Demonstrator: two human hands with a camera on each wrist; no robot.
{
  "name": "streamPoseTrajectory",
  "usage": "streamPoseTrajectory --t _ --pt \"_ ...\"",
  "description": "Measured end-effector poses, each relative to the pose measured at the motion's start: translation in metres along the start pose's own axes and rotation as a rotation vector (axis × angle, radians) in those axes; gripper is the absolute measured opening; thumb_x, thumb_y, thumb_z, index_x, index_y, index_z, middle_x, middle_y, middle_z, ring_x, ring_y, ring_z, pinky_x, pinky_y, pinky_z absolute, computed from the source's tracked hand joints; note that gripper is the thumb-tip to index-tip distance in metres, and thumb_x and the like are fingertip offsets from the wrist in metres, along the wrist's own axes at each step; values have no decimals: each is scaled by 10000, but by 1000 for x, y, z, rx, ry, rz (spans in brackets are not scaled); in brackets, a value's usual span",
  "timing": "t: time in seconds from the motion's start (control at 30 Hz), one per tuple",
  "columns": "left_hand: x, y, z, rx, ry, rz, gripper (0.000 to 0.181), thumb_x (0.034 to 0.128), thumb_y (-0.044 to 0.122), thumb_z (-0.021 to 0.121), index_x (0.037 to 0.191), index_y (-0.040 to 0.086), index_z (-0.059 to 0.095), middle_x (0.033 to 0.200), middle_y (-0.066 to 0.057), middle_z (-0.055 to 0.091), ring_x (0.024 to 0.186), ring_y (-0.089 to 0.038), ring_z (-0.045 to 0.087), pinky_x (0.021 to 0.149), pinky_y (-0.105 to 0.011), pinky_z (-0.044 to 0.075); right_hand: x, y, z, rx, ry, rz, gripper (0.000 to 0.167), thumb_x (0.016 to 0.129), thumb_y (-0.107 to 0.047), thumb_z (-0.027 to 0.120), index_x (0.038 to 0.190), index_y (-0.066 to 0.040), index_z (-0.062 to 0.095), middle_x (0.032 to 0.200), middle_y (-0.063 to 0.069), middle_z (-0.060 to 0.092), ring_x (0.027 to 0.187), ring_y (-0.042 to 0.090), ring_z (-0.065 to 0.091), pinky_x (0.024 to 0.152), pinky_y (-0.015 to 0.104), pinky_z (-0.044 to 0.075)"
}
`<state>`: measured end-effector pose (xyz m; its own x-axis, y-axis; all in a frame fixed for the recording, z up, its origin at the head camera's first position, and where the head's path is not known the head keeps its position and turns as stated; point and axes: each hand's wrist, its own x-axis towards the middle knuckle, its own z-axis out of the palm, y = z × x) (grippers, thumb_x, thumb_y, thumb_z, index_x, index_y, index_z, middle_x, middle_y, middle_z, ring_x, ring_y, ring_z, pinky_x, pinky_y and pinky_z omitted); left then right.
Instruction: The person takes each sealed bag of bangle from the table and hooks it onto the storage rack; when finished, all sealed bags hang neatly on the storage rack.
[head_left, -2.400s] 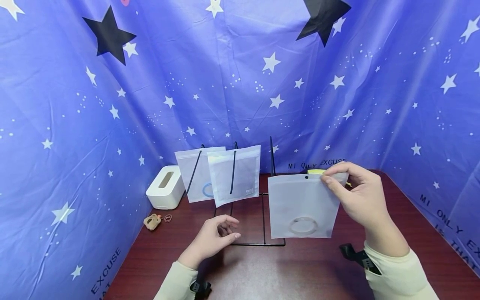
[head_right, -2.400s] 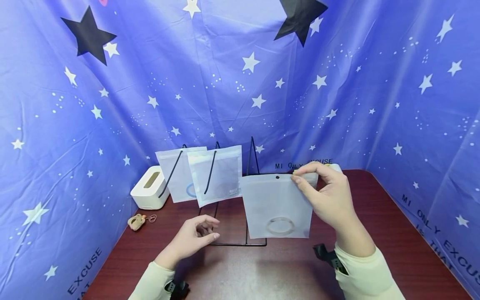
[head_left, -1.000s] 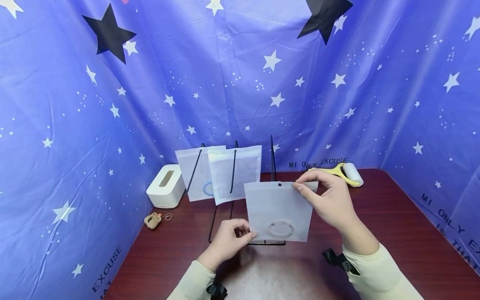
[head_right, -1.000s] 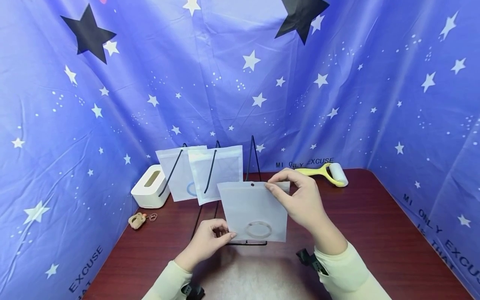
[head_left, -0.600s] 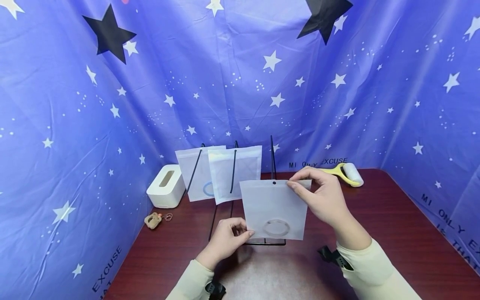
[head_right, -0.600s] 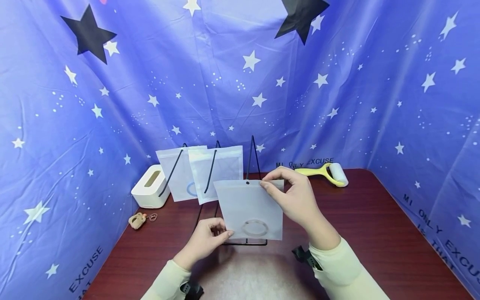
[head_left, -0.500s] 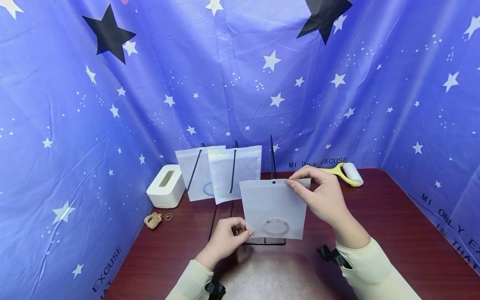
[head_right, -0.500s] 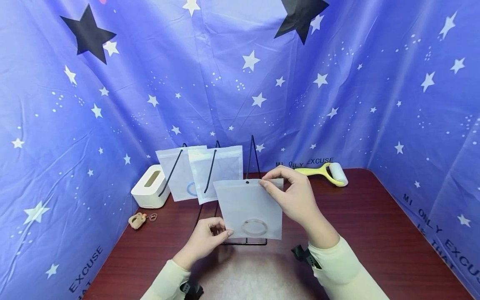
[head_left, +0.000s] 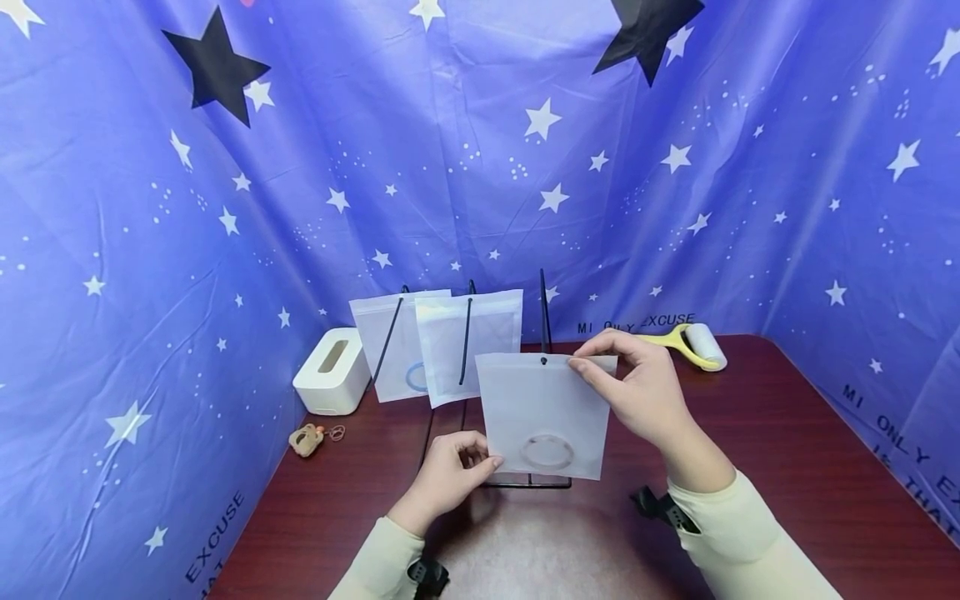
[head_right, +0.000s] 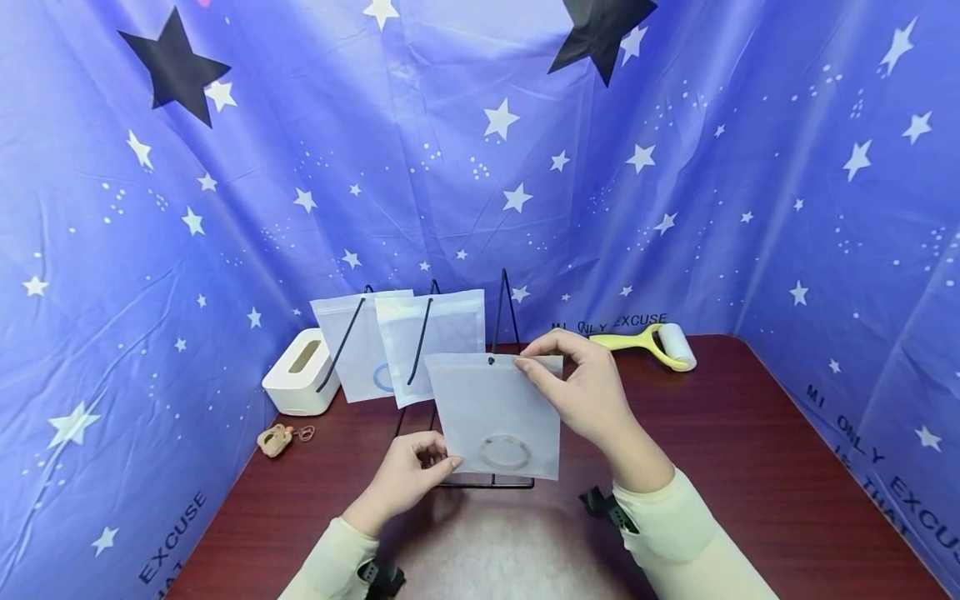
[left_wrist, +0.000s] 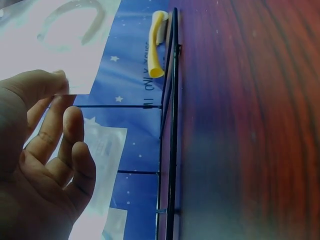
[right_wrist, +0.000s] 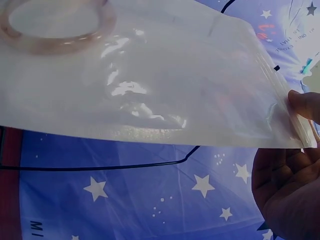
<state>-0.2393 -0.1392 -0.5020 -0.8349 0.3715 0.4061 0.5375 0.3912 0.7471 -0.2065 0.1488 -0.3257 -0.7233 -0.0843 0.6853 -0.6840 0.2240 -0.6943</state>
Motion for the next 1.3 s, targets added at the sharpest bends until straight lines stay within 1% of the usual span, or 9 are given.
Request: streamPoseTrajectory --t 0.1,0.2,0.27,0.47,0.63,0.73,0.97,1.07,1.3 --pt "2 -2 1 -1 0 -3 175 912 145 828 853 237 692 696 143 630 619 -40 566 572 -246 498 2 2 0 -45 6 4 116 875 93 783 910 -15 758 834 82 724 547 61 458 468 241 366" --pt "4 -4 2 -4 9 -11 168 921 135 813 869 236 688 705 148 629 633 -47 580 581 -252 503 4 5 0 -86 11 13 108 881 62 793 916 -36 766 828 69 731 482 84 367 453 248 334" --pt "6 -5 1 0 17 -16 159 928 128 800 877 225 684 712 145 633 645 -58 596 587 -258 508 6 7 0 -95 11 28 96 886 41 797 921 -44 771 839 69 736 486 93 373 458 252 339" --pt "13 -11 -1 -7 34 -48 128 950 144 782 897 191 676 744 105 648 691 -87 617 618 -264 507 13 40 1 -117 22 86 78 903 -37 814 935 -104 791 871 31 743 505 98 410 472 256 360" --pt "21 -17 -7 -22 39 -49 95 951 140 785 920 174 701 764 91 662 707 -97 618 640 -275 506 22 56 -2 -150 7 94 61 911 -85 821 961 -110 796 875 26 742 588 133 491 505 254 386" --pt "27 -20 -10 -20 33 -43 80 955 139 781 923 167 713 766 90 672 690 -94 611 635 -274 506 27 63 -5 -149 -4 101 61 916 -116 826 968 -129 796 869 15 738 630 166 525 519 263 404" --pt "37 -25 -12 -7 26 -70 90 960 153 781 910 184 713 762 91 674 666 -91 584 628 -272 491 36 68 -5 -168 -35 108 64 928 -192 827 981 -167 801 865 -4 747 676 164 571 573 267 452" --pt "41 -26 -11 14 37 -76 73 958 164 783 909 169 730 765 84 681 668 -87 580 627 -268 486 41 70 -6 -178 -39 107 64 933 -221 825 975 -179 801 856 -10 740 683 163 568 578 271 452" --pt "53 -26 -8 38 87 -118 51 951 177 790 942 131 773 780 83 703 687 -81 595 630 -263 496 54 80 -8 -209 -50 100 74 942 -266 815 972 -199 803 842 -24 740 659 178 551 563 287 438"
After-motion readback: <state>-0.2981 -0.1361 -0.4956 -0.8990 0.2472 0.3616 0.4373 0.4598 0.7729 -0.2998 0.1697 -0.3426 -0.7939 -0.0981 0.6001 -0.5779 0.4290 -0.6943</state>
